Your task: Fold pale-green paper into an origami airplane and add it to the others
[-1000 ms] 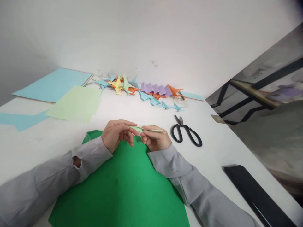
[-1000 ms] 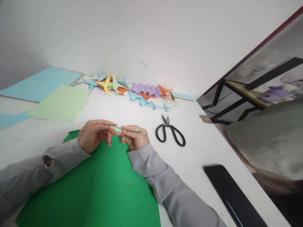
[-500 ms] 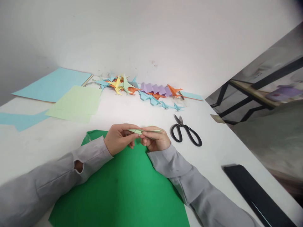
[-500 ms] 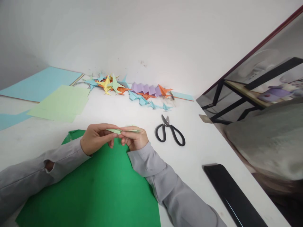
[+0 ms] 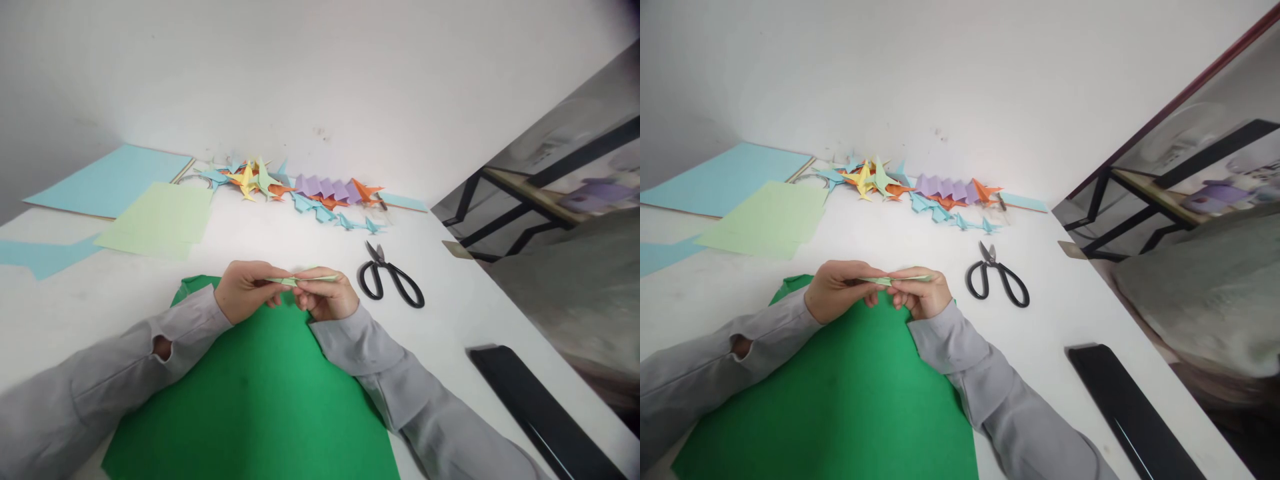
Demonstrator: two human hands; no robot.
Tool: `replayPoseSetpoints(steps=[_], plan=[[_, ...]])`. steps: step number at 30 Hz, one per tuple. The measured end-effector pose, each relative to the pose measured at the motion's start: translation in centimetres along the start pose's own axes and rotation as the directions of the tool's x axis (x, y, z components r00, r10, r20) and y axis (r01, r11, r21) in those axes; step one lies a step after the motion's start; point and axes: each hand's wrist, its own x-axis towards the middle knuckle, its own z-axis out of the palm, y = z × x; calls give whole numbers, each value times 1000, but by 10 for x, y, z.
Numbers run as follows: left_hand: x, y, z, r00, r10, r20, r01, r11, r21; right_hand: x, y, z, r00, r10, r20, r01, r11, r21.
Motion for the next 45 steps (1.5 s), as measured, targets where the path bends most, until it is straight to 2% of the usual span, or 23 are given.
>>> replayPoseSetpoints(steps=[13,20,25,30,33,39,45], plan=[[-1,1,-1,999,-38,-29,37,998,-45,-3,-1,-3,994,-36,100,41,998,-52],[0,4,0,977,-211,-40,204,969,-140,-1,2,-3,993,-71,90,75,996,-43],[0,4,1,983,-177,-59,163,969,-183,-2,2,-2,994,-73,80,77,996,-49],[1,4,1,984,-173,-42,161,966,-200,-1,1,-2,997,-17,70,19,999,-29],[3,4,0,977,-212,-20,202,952,-231,2,3,-3,998,-5,63,5,1000,5],[3,5,-1,938,-341,61,338,862,-378,7,3,-3,1000,9,19,-10,998,58],[2,7,-1,932,-362,28,342,847,-407,6,4,-2,999,-30,28,29,999,28]])
